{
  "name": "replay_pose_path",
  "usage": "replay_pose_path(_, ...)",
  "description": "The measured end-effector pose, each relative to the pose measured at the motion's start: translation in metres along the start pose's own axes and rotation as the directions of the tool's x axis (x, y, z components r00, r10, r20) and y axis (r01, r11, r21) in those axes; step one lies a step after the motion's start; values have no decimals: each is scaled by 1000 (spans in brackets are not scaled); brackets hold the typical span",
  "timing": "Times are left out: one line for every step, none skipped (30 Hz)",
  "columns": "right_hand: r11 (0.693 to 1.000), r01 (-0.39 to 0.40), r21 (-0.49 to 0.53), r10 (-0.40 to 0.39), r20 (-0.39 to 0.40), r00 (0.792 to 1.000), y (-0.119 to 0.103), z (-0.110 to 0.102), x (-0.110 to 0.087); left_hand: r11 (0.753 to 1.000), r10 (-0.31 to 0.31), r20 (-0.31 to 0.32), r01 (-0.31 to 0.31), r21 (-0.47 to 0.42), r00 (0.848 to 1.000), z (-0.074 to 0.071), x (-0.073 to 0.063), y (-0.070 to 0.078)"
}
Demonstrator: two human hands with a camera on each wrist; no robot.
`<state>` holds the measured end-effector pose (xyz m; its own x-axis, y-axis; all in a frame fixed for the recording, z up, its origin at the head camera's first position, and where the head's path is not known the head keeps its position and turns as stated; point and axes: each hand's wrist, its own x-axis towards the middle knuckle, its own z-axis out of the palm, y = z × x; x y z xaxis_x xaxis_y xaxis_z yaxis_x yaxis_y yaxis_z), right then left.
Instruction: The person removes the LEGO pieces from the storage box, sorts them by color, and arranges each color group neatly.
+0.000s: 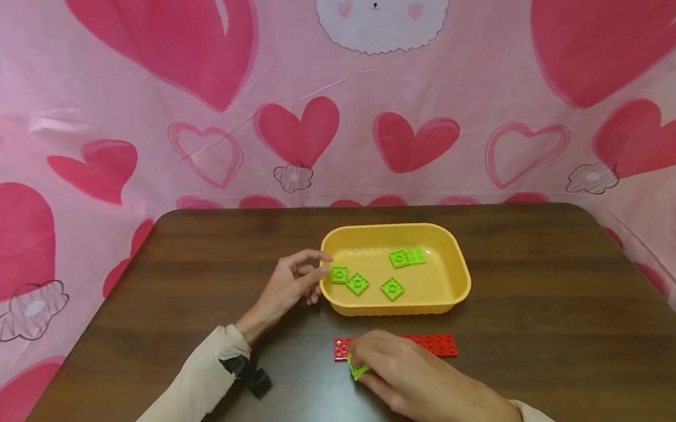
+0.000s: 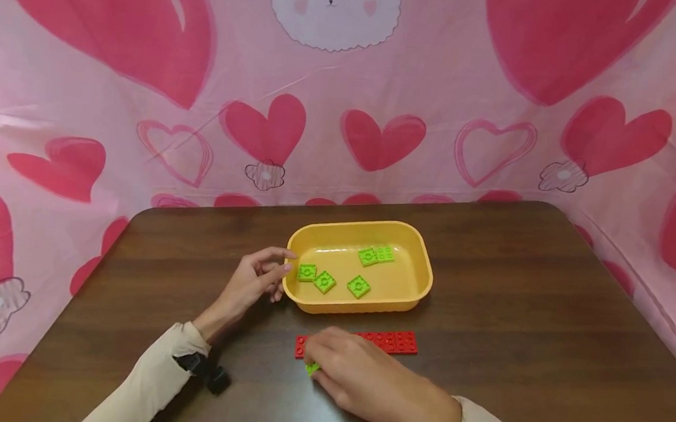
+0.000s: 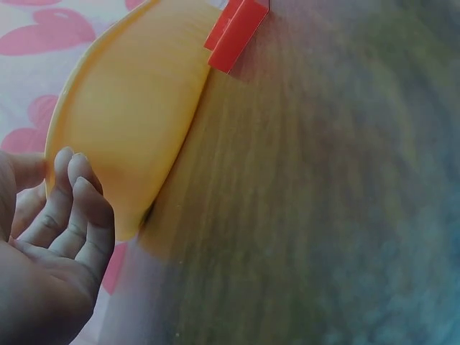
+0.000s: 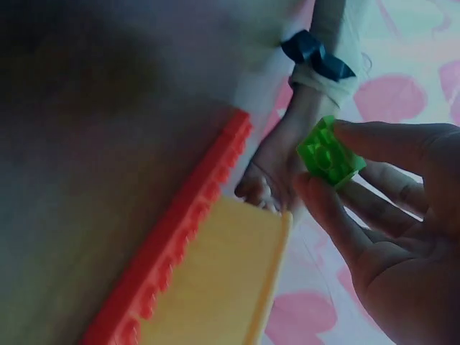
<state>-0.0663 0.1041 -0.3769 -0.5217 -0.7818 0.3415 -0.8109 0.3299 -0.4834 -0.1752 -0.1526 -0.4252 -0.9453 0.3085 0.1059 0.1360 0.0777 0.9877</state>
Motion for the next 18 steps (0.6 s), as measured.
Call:
replay_pose_path(1000,-11,10,11,14,1000,-1,2,0,1000,0,0,0,1,1000,0,0,0)
replay_pose_path(1000,-17,13,16,26,1000,-1,5,0,1000,0,1,0,2,1000,0,0,0)
replay_pose_path(1000,-25,14,25,44,999,-2,7,0,1000,0,2,0,5,1000,-1,0,0)
replay_pose_path(999,-34,12,34,63,997,-2,9,0,1000,-1,2,1,6,1000,-1,0,0)
replay_pose_path(999,-38,-7,38,83,996,-3,11,0,1000,-1,3,1,5,1000,-1,0,0)
replay_pose_path(999,-31,-44,36,98,995,-3,13,0,1000,-2,4,2,5,1000,-1,-1,0)
replay_pose_path(995,-13,-95,24,108,994,-4,15,0,1000,-4,5,4,5,1000,-1,-1,0)
replay_pose_path(988,10,-155,8,113,994,-4,17,0,1000,-5,4,5,4,1000,-1,-1,0)
replay_pose_path(974,35,-223,-9,118,993,-5,19,0,1000,-7,4,7,1,1000,0,-1,0)
replay_pose_path(955,60,-291,-26,120,992,-5,21,0,1000,-8,4,8,-1,1000,0,-1,0)
replay_pose_path(931,84,-356,-45,119,992,-6,23,0,1000,-6,5,6,0,1000,0,-1,0)
replay_pose_path(908,100,-407,-57,117,991,-6,25,0,1000,-5,4,5,1,1000,0,-1,0)
replay_pose_path(893,107,-438,-58,123,991,-7,27,0,1000,-3,2,3,2,1000,0,-1,0)
replay_pose_path(879,111,-463,-57,130,990,-7,28,0,1000,0,1,0,4,1000,0,-1,0)
replay_pose_path(871,112,-478,-50,141,989,-7,29,0,1000,2,1,-2,6,1000,0,-1,0)
replay_pose_path(868,109,-484,-40,151,988,-8,30,0,1000,3,1,-3,9,1000,0,-1,0)
replay_pose_path(867,102,-487,-27,159,987,-8,31,0,1000,3,-1,-3,11,1000,0,-1,-1)
replay_pose_path(866,95,-491,-13,167,986,-9,31,0,1000,2,-4,-2,13,1000,0,-1,-1)
